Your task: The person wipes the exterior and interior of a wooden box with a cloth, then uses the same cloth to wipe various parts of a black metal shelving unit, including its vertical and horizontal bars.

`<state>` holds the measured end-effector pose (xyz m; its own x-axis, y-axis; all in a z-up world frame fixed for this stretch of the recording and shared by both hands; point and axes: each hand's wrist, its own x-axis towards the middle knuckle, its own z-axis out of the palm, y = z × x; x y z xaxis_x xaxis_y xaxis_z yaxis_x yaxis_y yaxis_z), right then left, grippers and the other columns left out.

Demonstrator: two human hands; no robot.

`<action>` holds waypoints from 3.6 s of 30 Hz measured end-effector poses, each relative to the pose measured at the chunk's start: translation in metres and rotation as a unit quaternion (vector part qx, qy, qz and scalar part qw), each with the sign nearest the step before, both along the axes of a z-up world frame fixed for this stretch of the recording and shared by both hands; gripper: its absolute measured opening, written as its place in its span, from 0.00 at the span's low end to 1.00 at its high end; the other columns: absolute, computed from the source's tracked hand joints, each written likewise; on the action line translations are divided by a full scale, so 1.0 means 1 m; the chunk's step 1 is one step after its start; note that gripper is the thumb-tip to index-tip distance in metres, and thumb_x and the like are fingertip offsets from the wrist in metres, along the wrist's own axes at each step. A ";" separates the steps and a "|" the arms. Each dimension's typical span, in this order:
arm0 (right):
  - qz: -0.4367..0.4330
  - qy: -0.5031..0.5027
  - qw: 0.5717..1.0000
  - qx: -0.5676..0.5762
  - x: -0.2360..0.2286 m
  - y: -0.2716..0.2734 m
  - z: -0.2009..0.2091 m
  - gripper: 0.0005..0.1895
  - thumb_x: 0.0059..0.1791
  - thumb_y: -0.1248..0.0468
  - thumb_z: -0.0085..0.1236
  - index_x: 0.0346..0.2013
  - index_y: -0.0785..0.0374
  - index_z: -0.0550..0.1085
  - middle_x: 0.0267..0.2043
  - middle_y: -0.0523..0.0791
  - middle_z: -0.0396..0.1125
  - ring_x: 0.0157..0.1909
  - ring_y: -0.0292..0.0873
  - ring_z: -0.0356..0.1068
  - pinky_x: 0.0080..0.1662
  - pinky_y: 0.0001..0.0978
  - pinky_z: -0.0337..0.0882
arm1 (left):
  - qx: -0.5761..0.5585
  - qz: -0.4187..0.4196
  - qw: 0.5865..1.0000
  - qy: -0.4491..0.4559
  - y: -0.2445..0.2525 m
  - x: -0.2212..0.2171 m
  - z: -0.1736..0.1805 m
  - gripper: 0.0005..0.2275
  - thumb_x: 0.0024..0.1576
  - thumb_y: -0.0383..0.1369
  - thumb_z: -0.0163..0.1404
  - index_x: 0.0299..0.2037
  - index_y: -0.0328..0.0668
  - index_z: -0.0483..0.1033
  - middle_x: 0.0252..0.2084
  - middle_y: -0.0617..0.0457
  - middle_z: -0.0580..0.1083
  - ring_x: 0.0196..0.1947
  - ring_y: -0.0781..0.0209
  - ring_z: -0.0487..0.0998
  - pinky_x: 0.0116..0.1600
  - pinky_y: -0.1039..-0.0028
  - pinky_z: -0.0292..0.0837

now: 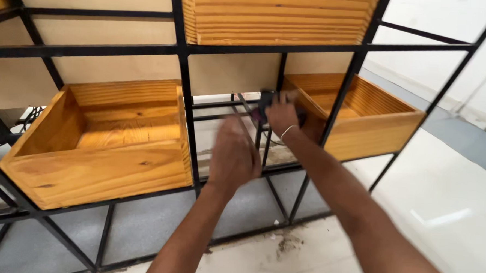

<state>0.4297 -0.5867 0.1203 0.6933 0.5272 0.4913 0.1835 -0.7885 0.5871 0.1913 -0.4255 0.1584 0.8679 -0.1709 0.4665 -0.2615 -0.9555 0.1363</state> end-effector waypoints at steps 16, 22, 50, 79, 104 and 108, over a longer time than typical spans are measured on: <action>-0.169 0.197 0.965 -0.017 0.020 0.042 -0.065 0.22 0.46 0.63 0.63 0.54 0.67 0.77 0.55 0.56 0.72 0.54 0.60 0.72 0.50 0.60 0.71 | -0.012 0.137 0.977 0.164 -0.010 0.038 -0.077 0.19 0.62 0.44 0.41 0.33 0.36 0.79 0.31 0.40 0.80 0.31 0.51 0.84 0.37 0.60 0.82; -0.108 0.370 0.922 0.027 -0.076 0.006 0.001 0.22 0.44 0.59 0.65 0.49 0.68 0.78 0.53 0.55 0.74 0.52 0.57 0.76 0.50 0.54 0.75 | -0.067 0.129 0.983 0.116 -0.008 0.034 -0.092 0.18 0.63 0.46 0.45 0.37 0.40 0.83 0.38 0.42 0.79 0.41 0.45 0.83 0.44 0.59 0.78; -0.068 0.189 0.901 0.384 0.143 0.161 -0.085 0.15 0.51 0.62 0.50 0.49 0.62 0.78 0.51 0.54 0.73 0.57 0.61 0.70 0.67 0.76 0.45 | -0.086 0.120 0.978 0.145 0.018 0.047 -0.081 0.10 0.47 0.33 0.51 0.27 0.31 0.79 0.32 0.35 0.78 0.31 0.38 0.82 0.41 0.56 0.80; 0.200 0.593 0.661 0.413 0.026 0.174 -0.048 0.09 0.49 0.66 0.60 0.41 0.66 0.79 0.33 0.43 0.75 0.37 0.36 0.70 0.41 0.31 0.69 | -0.195 -0.031 0.954 -0.227 0.022 0.016 -0.086 0.13 0.45 0.26 0.50 0.41 0.32 0.72 0.37 0.38 0.73 0.40 0.41 0.77 0.39 0.59 0.77; 0.230 0.499 0.820 0.161 -0.192 -0.172 0.027 0.20 0.41 0.70 0.55 0.47 0.58 0.81 0.50 0.49 0.75 0.56 0.51 0.71 0.60 0.38 0.68 | 0.054 -0.103 0.990 0.079 -0.269 0.145 0.049 0.41 0.34 0.56 0.73 0.53 0.35 0.74 0.51 0.42 0.75 0.50 0.49 0.80 0.50 0.67 0.77; 0.075 0.512 0.819 0.247 -0.262 -0.299 0.032 0.18 0.43 0.69 0.55 0.46 0.58 0.81 0.48 0.50 0.74 0.54 0.51 0.72 0.59 0.37 0.69 | 0.041 -0.072 0.993 0.087 -0.274 0.144 0.044 0.21 0.45 0.44 0.71 0.41 0.37 0.83 0.39 0.44 0.81 0.39 0.52 0.85 0.40 0.68 0.81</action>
<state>0.1681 -0.8856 0.1521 0.8209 0.5564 -0.1284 0.4970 -0.8069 -0.3192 0.3351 -0.6990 0.2028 0.8979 -0.3308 0.2905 -0.3761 -0.9194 0.1155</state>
